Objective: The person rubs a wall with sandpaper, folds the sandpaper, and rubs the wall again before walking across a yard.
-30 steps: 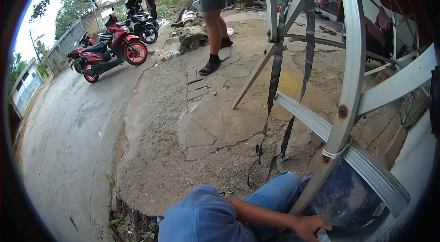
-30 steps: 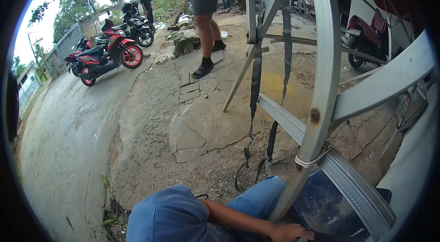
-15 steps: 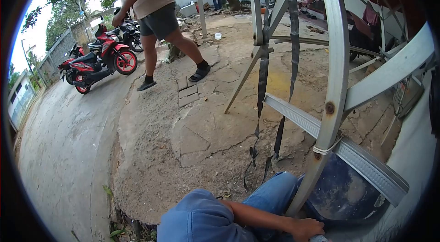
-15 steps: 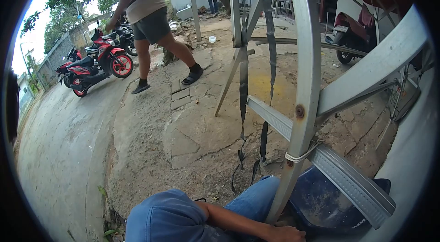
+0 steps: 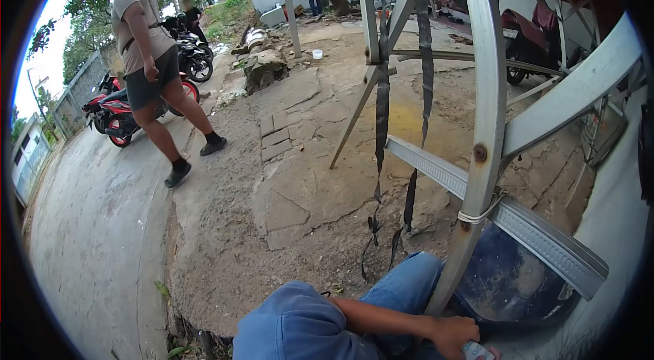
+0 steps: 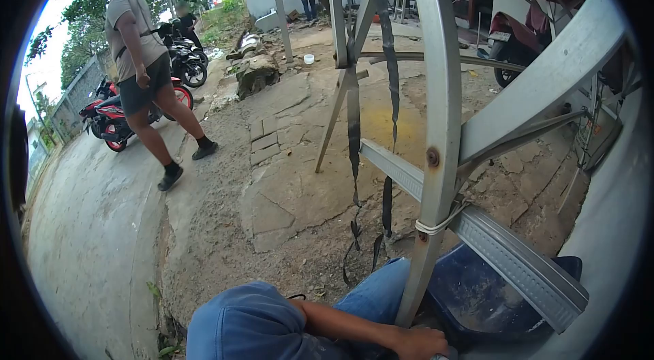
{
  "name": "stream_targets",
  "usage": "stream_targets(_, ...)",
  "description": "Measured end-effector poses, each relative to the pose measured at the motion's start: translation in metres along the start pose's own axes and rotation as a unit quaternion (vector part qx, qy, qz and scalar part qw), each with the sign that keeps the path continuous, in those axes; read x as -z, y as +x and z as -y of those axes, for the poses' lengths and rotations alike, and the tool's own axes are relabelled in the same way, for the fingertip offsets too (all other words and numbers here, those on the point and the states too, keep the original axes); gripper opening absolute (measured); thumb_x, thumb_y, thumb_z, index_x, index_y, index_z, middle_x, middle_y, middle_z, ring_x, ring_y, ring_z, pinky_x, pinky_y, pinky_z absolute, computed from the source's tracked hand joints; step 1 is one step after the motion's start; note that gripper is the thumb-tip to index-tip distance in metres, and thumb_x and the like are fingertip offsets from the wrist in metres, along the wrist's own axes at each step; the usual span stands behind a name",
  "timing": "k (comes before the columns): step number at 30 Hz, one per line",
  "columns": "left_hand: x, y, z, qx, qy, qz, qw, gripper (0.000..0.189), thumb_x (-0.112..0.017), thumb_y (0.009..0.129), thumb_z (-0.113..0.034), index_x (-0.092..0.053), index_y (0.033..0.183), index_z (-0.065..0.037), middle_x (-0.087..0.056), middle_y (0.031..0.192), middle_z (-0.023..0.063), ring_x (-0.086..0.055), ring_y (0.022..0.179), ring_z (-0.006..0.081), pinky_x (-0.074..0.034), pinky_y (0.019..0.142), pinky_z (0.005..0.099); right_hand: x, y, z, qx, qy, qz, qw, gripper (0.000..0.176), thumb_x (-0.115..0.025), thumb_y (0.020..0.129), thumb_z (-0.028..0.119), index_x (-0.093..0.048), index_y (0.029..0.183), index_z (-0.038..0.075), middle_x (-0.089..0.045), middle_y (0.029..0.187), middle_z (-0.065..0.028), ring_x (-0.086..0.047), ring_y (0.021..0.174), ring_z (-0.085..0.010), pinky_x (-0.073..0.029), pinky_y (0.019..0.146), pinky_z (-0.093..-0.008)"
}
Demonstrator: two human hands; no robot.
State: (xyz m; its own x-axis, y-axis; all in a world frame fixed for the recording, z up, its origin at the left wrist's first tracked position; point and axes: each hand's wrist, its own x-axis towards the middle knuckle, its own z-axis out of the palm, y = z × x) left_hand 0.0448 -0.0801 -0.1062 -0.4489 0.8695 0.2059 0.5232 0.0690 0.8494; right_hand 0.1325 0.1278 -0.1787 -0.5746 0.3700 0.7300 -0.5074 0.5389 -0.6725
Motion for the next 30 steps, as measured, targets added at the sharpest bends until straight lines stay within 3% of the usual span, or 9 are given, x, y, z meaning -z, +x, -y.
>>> stream_targets(1, 0.037, -0.011, -0.065, 0.129, 0.07, 0.035, 0.989, 0.046, -0.068, 0.077, -0.031, -0.059, 0.11, 0.0, -0.063, 0.101, 0.019, -0.06, 0.092, 0.0341, -0.048, 0.08, 0.0434, -0.014, 0.015, 0.027, -0.013, 0.01, 0.001, 1.0, 0.055, -0.073, 0.076, 0.048, -0.062, 0.071, -0.005, -0.062, 0.067, -0.0104, -0.058, 0.058, -0.0207, -0.047, 0.051, -0.0318)
stream_targets(2, 0.04, -0.016, -0.069, 0.131, 0.07, 0.032, 0.988, 0.046, -0.068, 0.077, -0.031, -0.059, 0.11, 0.0, -0.063, 0.101, 0.019, -0.06, 0.092, 0.0341, -0.048, 0.08, 0.0434, -0.025, 0.026, 0.046, -0.024, 0.02, 0.004, 1.0, 0.055, -0.073, 0.076, 0.049, -0.062, 0.072, -0.005, -0.062, 0.067, -0.0104, -0.058, 0.058, -0.0207, -0.047, 0.051, -0.0317)
stream_targets(4, 0.044, -0.023, -0.074, 0.019, 0.079, -0.147, 0.986, 0.019, -0.066, 0.06, -0.017, -0.062, 0.065, 0.001, -0.059, 0.061, 0.0187, -0.06, 0.065, 0.0388, -0.047, 0.058, 0.0446, -0.04, 0.039, 0.073, -0.04, 0.039, 0.011, 0.998, 0.056, -0.073, 0.076, 0.049, -0.062, 0.072, -0.006, -0.062, 0.067, -0.0103, -0.058, 0.058, -0.0206, -0.047, 0.051, -0.0316)
stream_targets(17, 0.062, -0.032, -0.074, -0.021, 0.134, -0.156, 0.978, 0.018, -0.066, 0.061, -0.015, -0.059, 0.061, 0.002, -0.057, 0.057, 0.0198, -0.059, 0.064, 0.0408, -0.047, 0.057, 0.0467, -0.072, 0.061, 0.138, -0.104, 0.087, 0.015, 0.991, 0.059, -0.072, 0.076, 0.051, -0.062, 0.074, -0.007, -0.062, 0.067, -0.0099, -0.058, 0.058, -0.0202, -0.047, 0.051, -0.0309)
stream_targets(19, 0.065, -0.031, -0.08, 0.038, 0.093, -0.053, 0.994, 0.028, -0.067, 0.064, -0.017, -0.062, 0.079, 0.006, -0.062, 0.079, 0.0235, -0.062, 0.079, 0.0391, -0.047, 0.068, 0.0456, -0.069, 0.062, 0.14, -0.108, 0.094, 0.011, 0.99, 0.059, -0.072, 0.076, 0.051, -0.062, 0.074, -0.007, -0.062, 0.067, -0.0099, -0.058, 0.058, -0.0202, -0.047, 0.051, -0.0309)
stream_targets(20, 0.065, -0.03, -0.079, 0.037, 0.092, -0.053, 0.994, 0.028, -0.067, 0.064, -0.017, -0.062, 0.079, 0.006, -0.062, 0.079, 0.0235, -0.062, 0.079, 0.0391, -0.047, 0.068, 0.0456, -0.062, 0.058, 0.128, -0.097, 0.081, 0.023, 0.992, 0.06, -0.071, 0.076, 0.053, -0.062, 0.075, -0.007, -0.062, 0.067, -0.0099, -0.058, 0.058, -0.0195, -0.046, 0.051, -0.03)
stream_targets(22, 0.066, -0.029, -0.08, 0.029, 0.118, -0.01, 0.993, 0.047, -0.067, 0.076, -0.026, -0.058, 0.113, 0.001, -0.062, 0.106, 0.0206, -0.06, 0.096, 0.0363, -0.049, 0.082, 0.0439, -0.061, 0.06, 0.13, -0.086, 0.067, 0.033, 0.994, 0.062, -0.071, 0.076, 0.054, -0.062, 0.076, -0.008, -0.062, 0.068, -0.01, -0.058, 0.057, -0.0189, -0.046, 0.05, -0.0292)
stream_targets(29, 0.066, -0.033, -0.082, 0.05, 0.077, -0.006, 0.996, 0.053, -0.066, 0.077, -0.028, -0.055, 0.118, 0.004, -0.056, 0.115, 0.0266, -0.056, 0.105, 0.0389, -0.047, 0.087, 0.045, -0.056, 0.057, 0.12, -0.067, 0.065, 0.029, 0.995, 0.067, -0.068, 0.076, 0.059, -0.061, 0.076, -0.008, -0.061, 0.067, -0.0097, -0.056, 0.057, -0.0176, -0.045, 0.049, -0.0278)
stream_targets(30, 0.066, -0.032, -0.078, 0.009, 0.084, -0.014, 0.996, 0.055, -0.066, 0.078, -0.028, -0.053, 0.119, 0.005, -0.055, 0.117, 0.0272, -0.054, 0.108, 0.039, -0.046, 0.089, 0.0449, -0.06, 0.061, 0.127, -0.063, 0.075, 0.026, 0.995, 0.068, -0.068, 0.076, 0.059, -0.061, 0.077, -0.009, -0.061, 0.067, -0.0096, -0.056, 0.057, -0.0177, -0.045, 0.05, -0.0282)
